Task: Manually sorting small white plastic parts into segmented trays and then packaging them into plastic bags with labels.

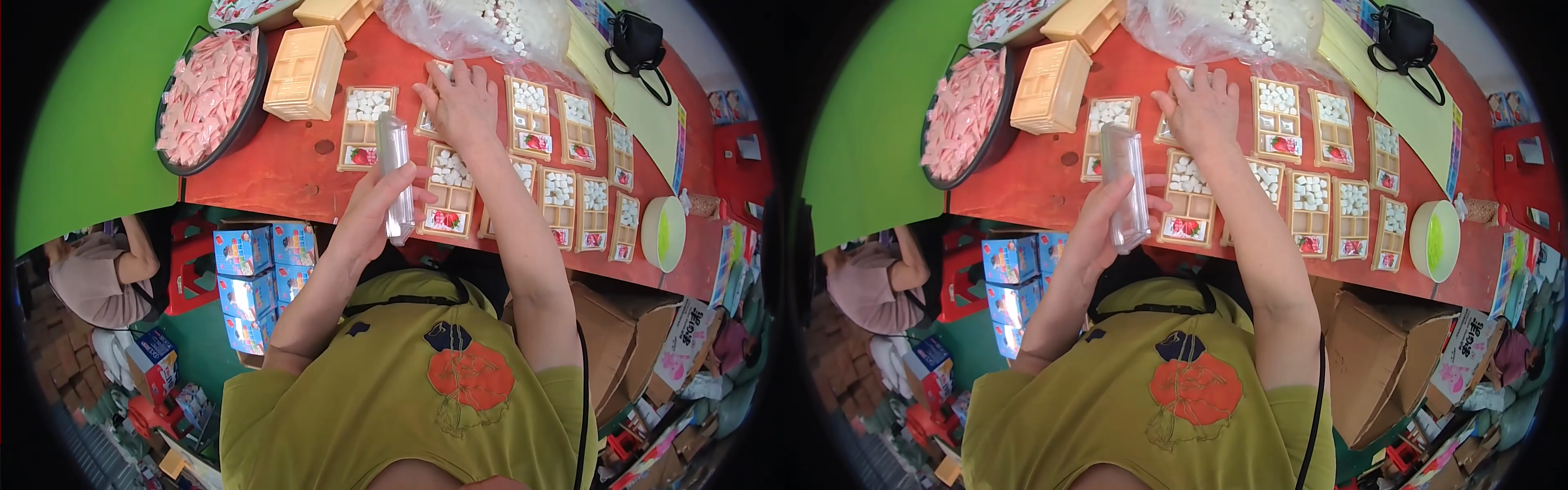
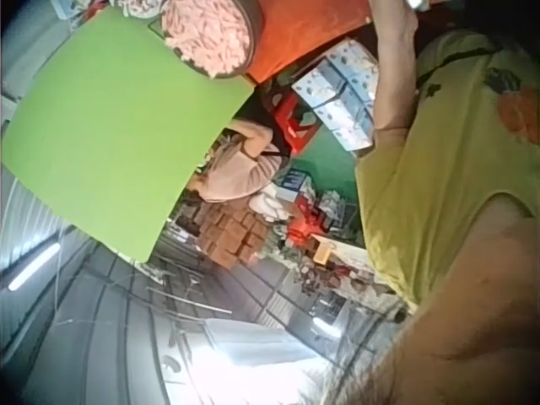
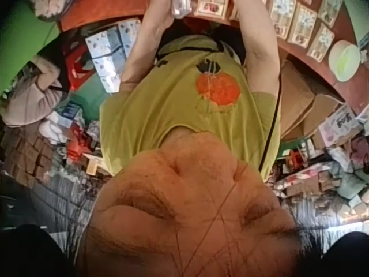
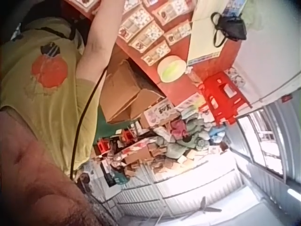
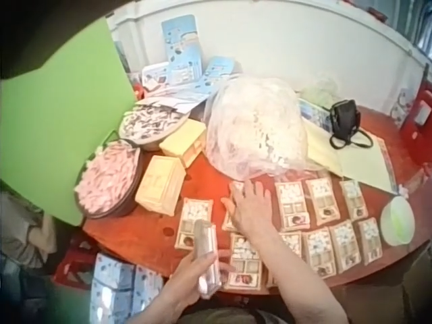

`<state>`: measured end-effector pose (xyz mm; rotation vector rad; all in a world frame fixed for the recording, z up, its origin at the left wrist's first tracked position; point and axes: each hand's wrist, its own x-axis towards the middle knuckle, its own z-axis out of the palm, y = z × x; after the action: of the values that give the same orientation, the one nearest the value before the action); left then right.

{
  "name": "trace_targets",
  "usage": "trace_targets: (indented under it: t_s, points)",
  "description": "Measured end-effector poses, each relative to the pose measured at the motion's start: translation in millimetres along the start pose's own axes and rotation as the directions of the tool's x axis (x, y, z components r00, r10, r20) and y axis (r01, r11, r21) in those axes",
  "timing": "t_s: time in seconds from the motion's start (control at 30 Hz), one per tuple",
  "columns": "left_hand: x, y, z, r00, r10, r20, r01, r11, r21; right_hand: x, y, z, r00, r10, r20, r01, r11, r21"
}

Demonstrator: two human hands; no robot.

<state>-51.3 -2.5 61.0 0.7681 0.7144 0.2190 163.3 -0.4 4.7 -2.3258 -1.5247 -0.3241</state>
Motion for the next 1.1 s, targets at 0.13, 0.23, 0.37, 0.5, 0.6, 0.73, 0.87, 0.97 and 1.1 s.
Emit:
trace_targets:
  t_s: [0.13, 0.23, 0.37, 0.5, 0.6, 0.73, 0.87, 0.97, 1.1]
  points:
    - [0, -5, 1, 0.993, 0.102, -0.056, -0.1, 0.994, 0.037, 4, 1, 11, 0.998, -0.031, -0.053, 0.027, 0.998, -0.065]
    - [3, -6, 2, 0.995, 0.069, -0.067, -0.068, 0.997, 0.03, 6, -1, 19, 0.988, -0.095, -0.119, 0.084, 0.992, -0.095]
    - [10, -2, -4, 0.996, 0.082, -0.039, -0.081, 0.996, 0.037, 14, -5, 23, 0.984, -0.152, -0.094, 0.148, 0.988, -0.048]
    - [19, 1, 3, 0.971, 0.22, -0.096, -0.22, 0.975, 0.015, 23, -10, 26, 0.991, -0.109, -0.082, 0.112, 0.993, 0.036]
    - [17, 4, 7, 0.969, 0.202, -0.144, -0.213, 0.975, -0.062, 23, -10, 24, 0.985, -0.135, -0.109, 0.141, 0.989, 0.052]
    - [8, 2, -4, 0.981, 0.152, -0.122, -0.158, 0.987, -0.038, 19, -14, 22, 0.966, -0.178, -0.189, 0.186, 0.982, 0.029]
    - [0, 4, -2, 0.98, 0.178, -0.091, -0.184, 0.981, -0.061, 26, -11, 18, 0.974, -0.211, -0.08, 0.218, 0.972, 0.09]
    - [-1, 6, -5, 0.98, 0.187, -0.061, -0.193, 0.975, -0.113, 25, -9, 18, 0.98, -0.186, -0.073, 0.191, 0.98, 0.06]
    - [-2, 6, -8, 0.98, 0.194, 0.035, -0.182, 0.957, -0.227, 13, 1, -9, 0.97, -0.165, -0.181, 0.206, 0.947, 0.245]
